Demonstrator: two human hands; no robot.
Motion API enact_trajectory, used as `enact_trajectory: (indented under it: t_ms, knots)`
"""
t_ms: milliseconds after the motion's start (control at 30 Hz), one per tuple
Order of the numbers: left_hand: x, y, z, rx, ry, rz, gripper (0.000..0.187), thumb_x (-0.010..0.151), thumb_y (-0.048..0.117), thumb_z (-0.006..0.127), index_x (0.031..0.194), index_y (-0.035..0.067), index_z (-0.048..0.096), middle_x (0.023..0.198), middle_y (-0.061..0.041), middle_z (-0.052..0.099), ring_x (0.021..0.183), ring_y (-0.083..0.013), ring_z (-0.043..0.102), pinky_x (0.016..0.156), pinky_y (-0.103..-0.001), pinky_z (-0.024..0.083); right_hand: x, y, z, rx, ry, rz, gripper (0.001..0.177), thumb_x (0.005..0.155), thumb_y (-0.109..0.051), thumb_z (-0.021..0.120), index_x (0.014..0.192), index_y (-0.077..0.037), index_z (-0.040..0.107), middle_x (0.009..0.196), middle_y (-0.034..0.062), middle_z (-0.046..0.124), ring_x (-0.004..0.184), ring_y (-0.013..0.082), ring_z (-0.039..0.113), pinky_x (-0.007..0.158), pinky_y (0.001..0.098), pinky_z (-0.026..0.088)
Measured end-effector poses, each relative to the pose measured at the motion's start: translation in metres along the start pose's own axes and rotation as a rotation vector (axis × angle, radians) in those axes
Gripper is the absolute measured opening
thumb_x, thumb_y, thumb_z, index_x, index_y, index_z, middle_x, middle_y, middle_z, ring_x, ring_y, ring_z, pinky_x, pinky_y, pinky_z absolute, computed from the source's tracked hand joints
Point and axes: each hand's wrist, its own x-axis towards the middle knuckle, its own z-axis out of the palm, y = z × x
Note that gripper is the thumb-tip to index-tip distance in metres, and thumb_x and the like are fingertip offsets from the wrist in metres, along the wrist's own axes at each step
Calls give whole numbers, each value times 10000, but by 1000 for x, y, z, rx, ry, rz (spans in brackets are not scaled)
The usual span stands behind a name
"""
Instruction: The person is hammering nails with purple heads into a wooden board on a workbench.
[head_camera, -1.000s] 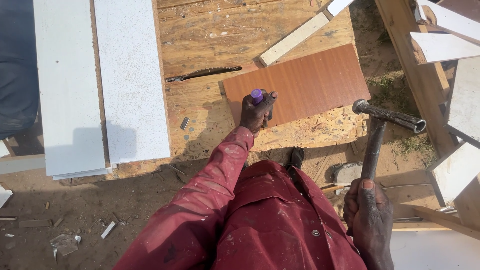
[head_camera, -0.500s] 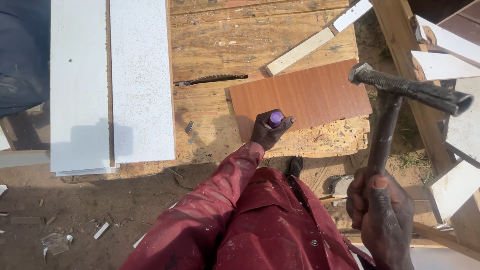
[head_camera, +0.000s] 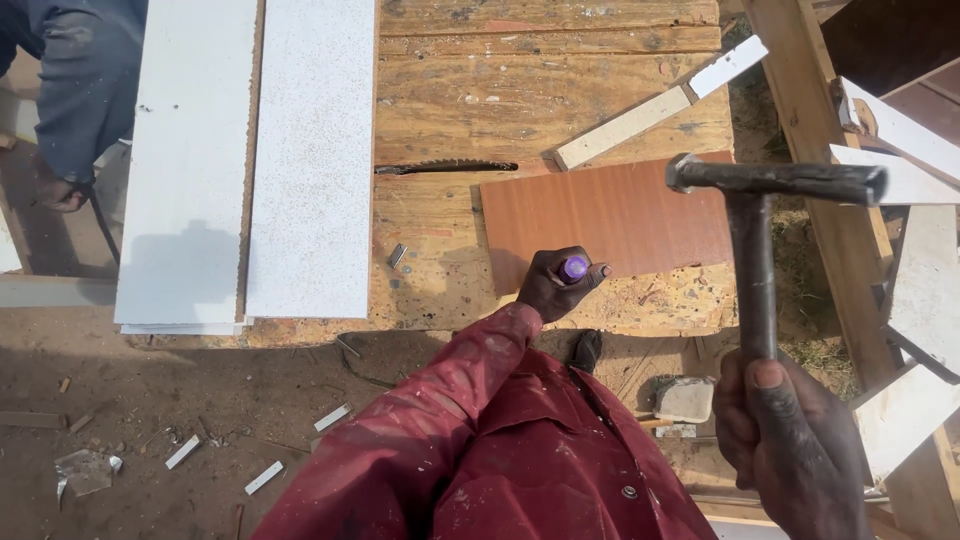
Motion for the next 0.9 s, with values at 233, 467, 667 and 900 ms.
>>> enact_trajectory:
  t_ms: [233, 467, 667, 900]
  knots:
    - [-2, -1, -1, 61, -47, 73, 292, 736, 193, 628, 554, 110, 414, 520, 58, 323, 491, -72, 304, 439, -234, 298, -5, 17, 25, -450, 667, -696, 477, 965, -200, 145, 508, -66, 144, 464, 44, 159, 284, 122, 193, 317, 250, 76]
    - [1, 9, -17, 46, -93, -21, 324, 724, 199, 634, 542, 125, 376, 510, 60, 298, 487, -69, 274, 445, -228, 250, 0, 47, 20, 43, 18, 198, 381, 852, -351, 411, 596, -75, 352, 461, 16, 245, 355, 109, 214, 290, 252, 168]
    - [15, 0, -19, -246, -13, -143, 279, 707, 194, 630, 527, 122, 430, 458, 21, 393, 394, -80, 401, 368, -229, 370, -4, 46, 29, 251, 127, -148, 394, 824, -358, 429, 570, -61, 379, 429, 13, 287, 301, 102, 281, 253, 224, 207]
    - [27, 9, -9, -134, -166, -89, 328, 724, 180, 623, 493, 130, 396, 426, 46, 347, 409, -65, 331, 441, -244, 340, -12, 53, 22, 209, 163, -90, 484, 814, -445, 412, 515, -68, 362, 395, -4, 238, 293, 87, 237, 250, 216, 187]
